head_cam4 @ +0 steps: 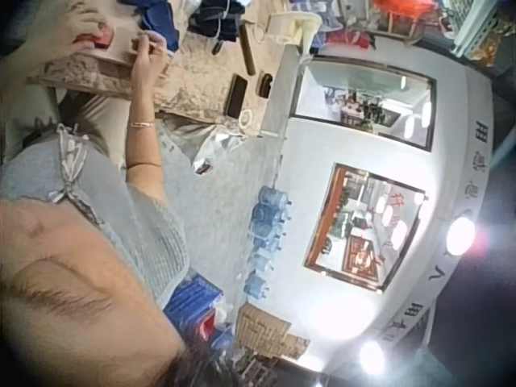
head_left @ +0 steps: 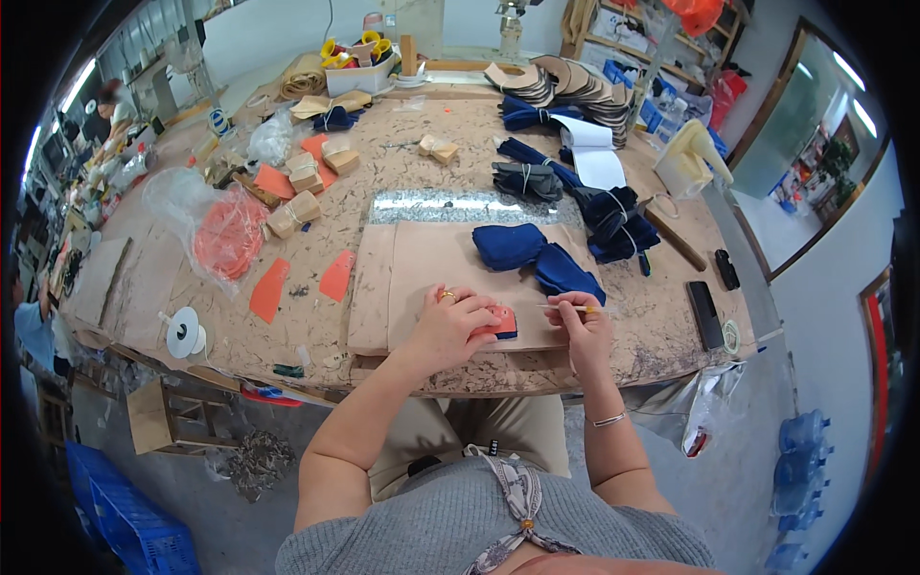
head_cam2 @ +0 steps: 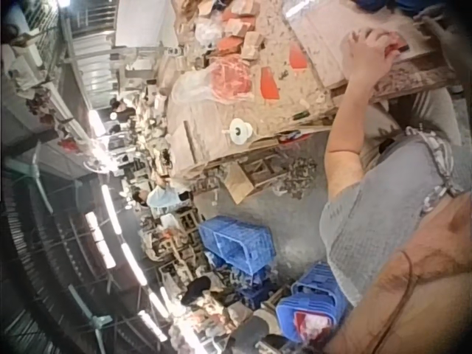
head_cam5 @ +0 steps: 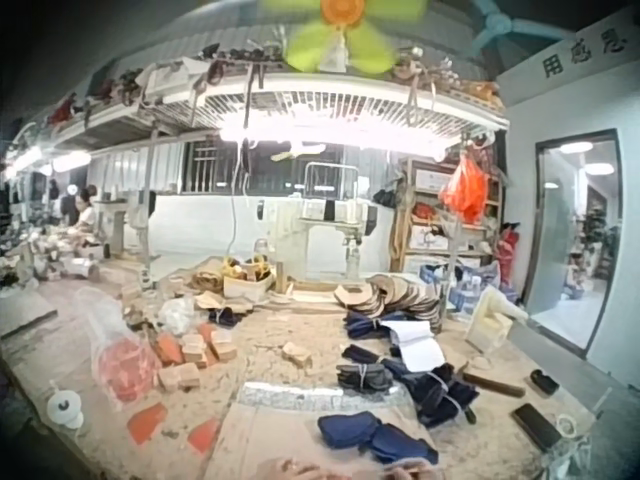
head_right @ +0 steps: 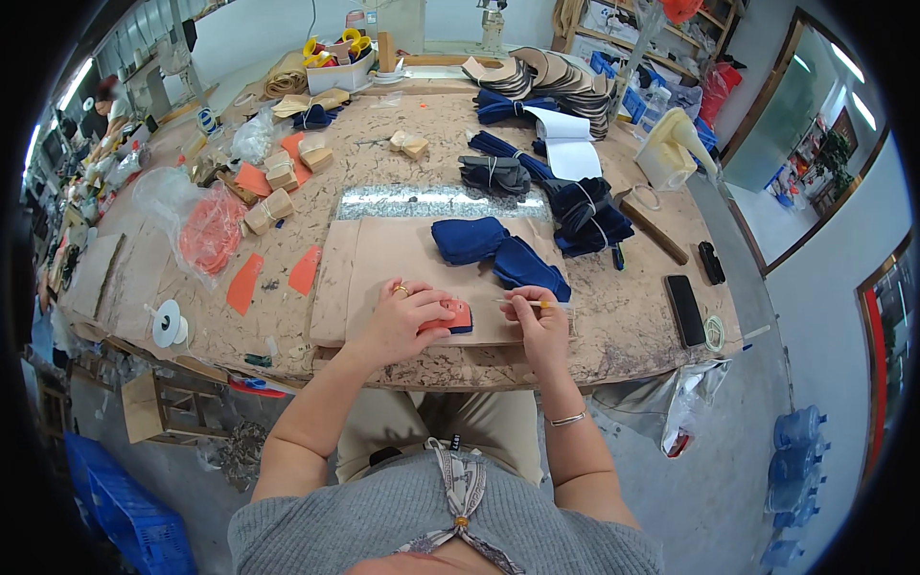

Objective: The person marks dark blue fabric pieces using a red template and a yellow marking tool. They repeatedly position the template on each piece, trace the outline, and set the marked piece aside on the table.

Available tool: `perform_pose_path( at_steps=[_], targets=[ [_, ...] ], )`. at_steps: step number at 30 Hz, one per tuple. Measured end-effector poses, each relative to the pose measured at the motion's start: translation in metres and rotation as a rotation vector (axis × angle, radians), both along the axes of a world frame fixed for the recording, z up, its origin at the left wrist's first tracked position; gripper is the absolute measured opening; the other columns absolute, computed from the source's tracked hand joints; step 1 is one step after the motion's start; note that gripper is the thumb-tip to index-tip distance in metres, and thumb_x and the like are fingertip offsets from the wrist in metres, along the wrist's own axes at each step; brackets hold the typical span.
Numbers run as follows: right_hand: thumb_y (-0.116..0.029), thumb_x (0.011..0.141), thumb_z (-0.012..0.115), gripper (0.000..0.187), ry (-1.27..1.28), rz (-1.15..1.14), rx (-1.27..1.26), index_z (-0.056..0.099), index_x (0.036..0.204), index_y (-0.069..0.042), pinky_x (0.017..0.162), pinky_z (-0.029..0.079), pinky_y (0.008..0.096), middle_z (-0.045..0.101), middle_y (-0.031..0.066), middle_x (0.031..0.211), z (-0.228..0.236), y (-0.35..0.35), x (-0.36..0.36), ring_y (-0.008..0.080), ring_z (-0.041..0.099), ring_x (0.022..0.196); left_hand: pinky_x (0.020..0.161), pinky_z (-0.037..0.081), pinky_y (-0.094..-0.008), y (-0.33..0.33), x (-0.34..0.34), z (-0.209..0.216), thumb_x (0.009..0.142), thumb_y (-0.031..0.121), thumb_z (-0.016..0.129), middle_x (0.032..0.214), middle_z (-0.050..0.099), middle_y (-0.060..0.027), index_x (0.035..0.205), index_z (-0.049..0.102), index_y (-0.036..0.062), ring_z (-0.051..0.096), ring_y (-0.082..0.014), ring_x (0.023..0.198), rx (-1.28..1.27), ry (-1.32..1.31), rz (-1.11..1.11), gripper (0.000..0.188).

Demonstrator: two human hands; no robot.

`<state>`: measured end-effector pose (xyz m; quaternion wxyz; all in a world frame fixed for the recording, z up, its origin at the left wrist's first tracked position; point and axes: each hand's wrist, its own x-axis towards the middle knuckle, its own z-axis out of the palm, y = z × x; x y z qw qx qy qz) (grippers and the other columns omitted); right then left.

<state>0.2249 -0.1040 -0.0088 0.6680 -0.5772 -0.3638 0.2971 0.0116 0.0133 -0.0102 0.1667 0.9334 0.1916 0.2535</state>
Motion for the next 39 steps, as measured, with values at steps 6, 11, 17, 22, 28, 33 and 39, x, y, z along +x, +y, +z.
perform_pose_path(
  at_steps=[6,11,17,22,28,33,39],
  targets=[
    [-0.011,0.098,0.062,0.013,-0.135,0.1,0.046,0.062,0.107,-0.001,0.075,0.052,0.0232,0.071,0.0048,0.093,-0.005,0.015,-0.014,0.0077,0.065,0.084,0.103,0.03,-0.0608,-0.002,0.003,0.0,0.08,0.026,0.075,0.12,0.062,0.0048,0.1,0.067,0.0202,0.053,-0.0208,0.117,0.093,0.026,-0.006,0.023],
    [-0.008,0.095,0.065,0.012,-0.37,0.106,0.043,0.063,0.104,0.0,0.069,0.053,0.0247,0.071,0.0066,0.082,0.001,0.027,-0.024,0.0088,0.066,0.075,0.103,0.03,-0.062,-0.001,0.004,0.004,0.081,0.025,0.072,0.119,0.061,0.0045,0.103,0.066,0.0203,0.052,-0.022,0.118,0.112,0.091,-0.027,0.023],
    [-0.007,0.094,0.065,0.011,-0.557,0.132,0.078,0.064,0.104,-0.001,0.061,0.053,0.0265,0.069,0.0075,0.074,0.012,0.028,-0.036,0.0132,0.067,0.064,0.103,0.03,-0.0619,0.0,0.003,0.001,0.081,0.023,0.07,0.119,0.061,0.0038,0.107,0.065,0.0212,0.052,-0.023,0.119,0.128,0.065,-0.027,0.027],
    [-0.006,0.095,0.063,0.011,-0.595,0.155,0.039,0.063,0.104,-0.001,0.061,0.053,0.0269,0.069,0.009,0.077,0.014,0.029,-0.035,0.0142,0.068,0.066,0.103,0.03,-0.0619,0.0,0.002,0.002,0.081,0.022,0.07,0.119,0.062,0.0033,0.107,0.065,0.0214,0.052,-0.0228,0.119,0.135,0.063,-0.034,0.027],
    [-0.007,0.094,0.065,0.012,-0.473,0.14,0.086,0.063,0.104,-0.002,0.062,0.053,0.028,0.069,0.0107,0.08,0.007,0.035,-0.038,0.016,0.068,0.069,0.102,0.031,-0.0614,0.002,0.002,-0.005,0.079,0.021,0.071,0.121,0.062,0.0039,0.1,0.066,0.0203,0.052,-0.0221,0.119,0.168,0.015,-0.046,0.021],
    [-0.006,0.093,0.065,0.009,-0.585,0.134,0.091,0.065,0.101,-0.002,0.062,0.053,0.0293,0.07,0.0116,0.081,0.003,0.043,-0.044,0.0164,0.068,0.07,0.102,0.032,-0.0604,0.005,0.001,-0.013,0.077,0.021,0.073,0.122,0.063,0.0046,0.092,0.068,0.0191,0.052,-0.0215,0.118,0.152,-0.031,-0.049,0.016],
    [-0.005,0.094,0.063,0.008,-0.702,0.157,0.211,0.065,0.102,-0.003,0.06,0.052,0.0315,0.069,0.0099,0.083,0.005,0.039,-0.045,0.0153,0.066,0.07,0.101,0.033,-0.0594,0.006,0.001,-0.013,0.077,0.023,0.075,0.122,0.063,0.0053,0.091,0.068,0.0196,0.054,-0.0214,0.117,0.122,-0.003,-0.052,0.017]
  ],
)
